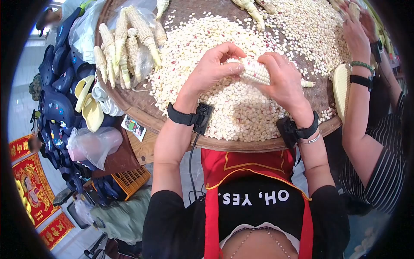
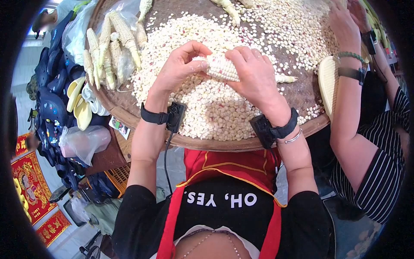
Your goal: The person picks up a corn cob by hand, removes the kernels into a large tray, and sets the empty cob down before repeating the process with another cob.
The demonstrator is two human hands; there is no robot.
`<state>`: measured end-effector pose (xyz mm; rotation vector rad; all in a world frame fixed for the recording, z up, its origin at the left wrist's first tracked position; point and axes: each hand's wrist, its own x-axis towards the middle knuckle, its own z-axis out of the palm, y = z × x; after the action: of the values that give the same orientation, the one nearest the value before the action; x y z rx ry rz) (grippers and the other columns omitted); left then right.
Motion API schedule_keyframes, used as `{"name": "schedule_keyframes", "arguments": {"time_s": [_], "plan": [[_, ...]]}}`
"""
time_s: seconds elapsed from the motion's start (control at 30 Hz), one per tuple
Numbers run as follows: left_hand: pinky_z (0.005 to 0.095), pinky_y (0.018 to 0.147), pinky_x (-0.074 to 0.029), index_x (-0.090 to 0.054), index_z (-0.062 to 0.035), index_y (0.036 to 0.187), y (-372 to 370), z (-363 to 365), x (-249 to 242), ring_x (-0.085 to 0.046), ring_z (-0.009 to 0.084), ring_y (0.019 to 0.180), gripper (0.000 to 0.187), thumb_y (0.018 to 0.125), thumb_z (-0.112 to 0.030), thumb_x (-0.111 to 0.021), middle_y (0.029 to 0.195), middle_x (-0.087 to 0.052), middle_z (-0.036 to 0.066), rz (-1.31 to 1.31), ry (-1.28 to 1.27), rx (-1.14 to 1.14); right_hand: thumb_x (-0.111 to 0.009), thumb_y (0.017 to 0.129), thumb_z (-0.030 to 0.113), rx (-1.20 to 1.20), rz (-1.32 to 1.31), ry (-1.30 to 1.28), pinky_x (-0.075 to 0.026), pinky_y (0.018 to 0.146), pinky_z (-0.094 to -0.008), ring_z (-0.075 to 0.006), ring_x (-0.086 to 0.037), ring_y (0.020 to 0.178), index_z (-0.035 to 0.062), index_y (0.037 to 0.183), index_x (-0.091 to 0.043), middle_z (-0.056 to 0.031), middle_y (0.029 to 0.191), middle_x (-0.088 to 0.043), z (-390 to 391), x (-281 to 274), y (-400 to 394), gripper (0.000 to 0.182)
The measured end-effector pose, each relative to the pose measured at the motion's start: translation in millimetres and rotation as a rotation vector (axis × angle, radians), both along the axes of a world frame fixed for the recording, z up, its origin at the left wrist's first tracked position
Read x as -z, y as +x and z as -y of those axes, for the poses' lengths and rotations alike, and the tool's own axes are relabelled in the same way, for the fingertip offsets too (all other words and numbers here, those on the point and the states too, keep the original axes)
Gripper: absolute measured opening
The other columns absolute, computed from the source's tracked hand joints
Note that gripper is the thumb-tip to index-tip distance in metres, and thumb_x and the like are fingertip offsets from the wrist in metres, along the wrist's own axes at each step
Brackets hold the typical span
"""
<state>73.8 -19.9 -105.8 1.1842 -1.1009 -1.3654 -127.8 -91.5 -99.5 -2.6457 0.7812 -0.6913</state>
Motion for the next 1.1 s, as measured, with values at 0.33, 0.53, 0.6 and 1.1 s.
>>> {"name": "schedule_keyframes", "arguments": {"time_s": [0.33, 0.53, 0.6, 1.1], "plan": [[0.0277, 0.068, -0.054, -0.057, 0.0012, 0.103, 4, -2, 0, -0.061, 0.0131, 0.082, 0.026, 0.081, -0.01, -0.065, 0.094, -0.061, 0.008, -0.036, -0.027, 0.029, -0.075, 0.065, 0.025, 0.025, -0.092, 0.066, -0.042, 0.074, -0.0397, -0.0278, -0.056, 0.087, 0.0127, 0.104, -0.056, -0.0072, 0.09, -0.063, -4, -9, 1, 0.044], [0.0272, 0.068, -0.054, -0.058, 0.0014, 0.102, 3, -3, -3, -0.061, 0.0127, 0.079, 0.024, 0.081, -0.009, -0.066, 0.092, -0.062, 0.007, -0.033, -0.039, 0.022, -0.074, 0.066, 0.026, 0.002, -0.052, 0.1, -0.043, 0.075, -0.0406, -0.0294, -0.057, 0.089, 0.0124, 0.108, -0.057, -0.0083, 0.09, -0.063, -2, -7, 1, 0.048], [0.0268, 0.07, -0.053, -0.059, 0.001, 0.1, 1, -3, -3, -0.061, 0.0123, 0.08, 0.023, 0.081, -0.009, -0.066, 0.093, -0.063, 0.007, -0.02, -0.051, 0.008, -0.075, 0.065, 0.027, -0.021, -0.023, 0.085, -0.044, 0.073, -0.0404, -0.0294, -0.058, 0.087, 0.012, 0.107, -0.058, -0.0086, 0.089, -0.063, 0, 1, 0, 0.048], [0.0283, 0.074, -0.053, -0.059, 0.0022, 0.104, 5, -5, -9, -0.061, 0.0132, 0.084, 0.029, 0.08, -0.012, -0.064, 0.097, -0.063, 0.008, -0.102, -0.002, 0.064, -0.075, 0.064, 0.028, -0.066, 0.025, 0.102, -0.045, 0.065, -0.0384, -0.0274, -0.06, 0.08, 0.0116, 0.105, -0.06, -0.0079, 0.084, -0.062, 0, -3, -2, 0.046]]}}
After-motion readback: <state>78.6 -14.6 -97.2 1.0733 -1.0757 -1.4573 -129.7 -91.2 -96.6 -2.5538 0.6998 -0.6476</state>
